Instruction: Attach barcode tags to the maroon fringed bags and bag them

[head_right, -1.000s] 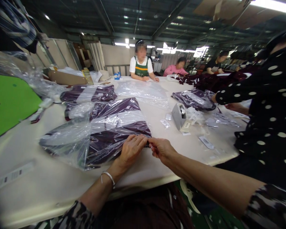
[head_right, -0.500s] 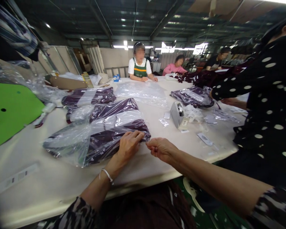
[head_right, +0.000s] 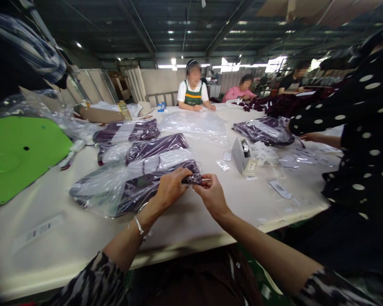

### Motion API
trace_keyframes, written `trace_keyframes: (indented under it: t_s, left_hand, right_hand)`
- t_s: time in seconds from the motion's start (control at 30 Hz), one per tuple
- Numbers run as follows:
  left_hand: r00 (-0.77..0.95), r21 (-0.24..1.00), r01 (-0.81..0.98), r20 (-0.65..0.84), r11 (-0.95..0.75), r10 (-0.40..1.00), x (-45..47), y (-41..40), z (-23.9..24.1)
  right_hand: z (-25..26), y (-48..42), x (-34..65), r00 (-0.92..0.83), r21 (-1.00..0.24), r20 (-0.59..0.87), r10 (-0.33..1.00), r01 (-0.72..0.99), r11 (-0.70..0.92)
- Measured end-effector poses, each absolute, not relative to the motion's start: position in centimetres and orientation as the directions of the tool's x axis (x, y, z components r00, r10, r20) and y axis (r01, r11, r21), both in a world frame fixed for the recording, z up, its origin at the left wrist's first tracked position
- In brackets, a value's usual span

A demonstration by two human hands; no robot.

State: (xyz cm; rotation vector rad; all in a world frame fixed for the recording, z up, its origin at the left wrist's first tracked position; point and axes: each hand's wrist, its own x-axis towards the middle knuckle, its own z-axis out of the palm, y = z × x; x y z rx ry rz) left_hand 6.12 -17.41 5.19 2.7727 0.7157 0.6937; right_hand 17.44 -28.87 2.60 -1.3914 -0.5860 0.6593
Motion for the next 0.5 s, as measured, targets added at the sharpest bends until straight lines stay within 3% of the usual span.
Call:
trace_keyframes:
  t_s: [0.07,0.13,0.23,0.3,0.37,0.5]
  left_hand:
    - [0.745,0.381,0.381,0.413,-0.842,0.524,6.0,-16.9,5.4]
    - [0.721,0.470,0.345,0.422,-0.813,0.549,5.5,-16.5,5.7]
    - [0.706,0.579,0.277,0.418,-0.767,0.571,4.4,-16.2,5.9]
    - [0.695,0.628,0.249,0.414,-0.737,0.588,3.5,-16.3,5.8]
    - [0.685,0.647,0.236,0.418,-0.725,0.596,2.7,-16.7,5.4]
    - [0.664,0.592,0.217,0.493,-0.776,0.562,1.0,-18.3,3.7]
  right_hand:
    - [2.5,-28.2,17.5,0.675,-0.976,0.201,0.710,0.203,0.084]
    - [2.5,-27.5,17.8,0.615,-0.855,0.421,0.667,0.514,0.066]
    - [2.9,-26.7,18.7,0.265,-0.430,0.751,0.605,0.891,0.143]
    - [3.4,-26.3,19.7,-0.066,-0.103,0.821,0.568,0.960,0.261]
    - [4.2,-26.2,20.6,-0.278,0.105,0.795,0.539,0.938,0.329]
    - [5.6,-26.7,21.0,-0.464,0.240,0.715,0.523,0.865,0.440]
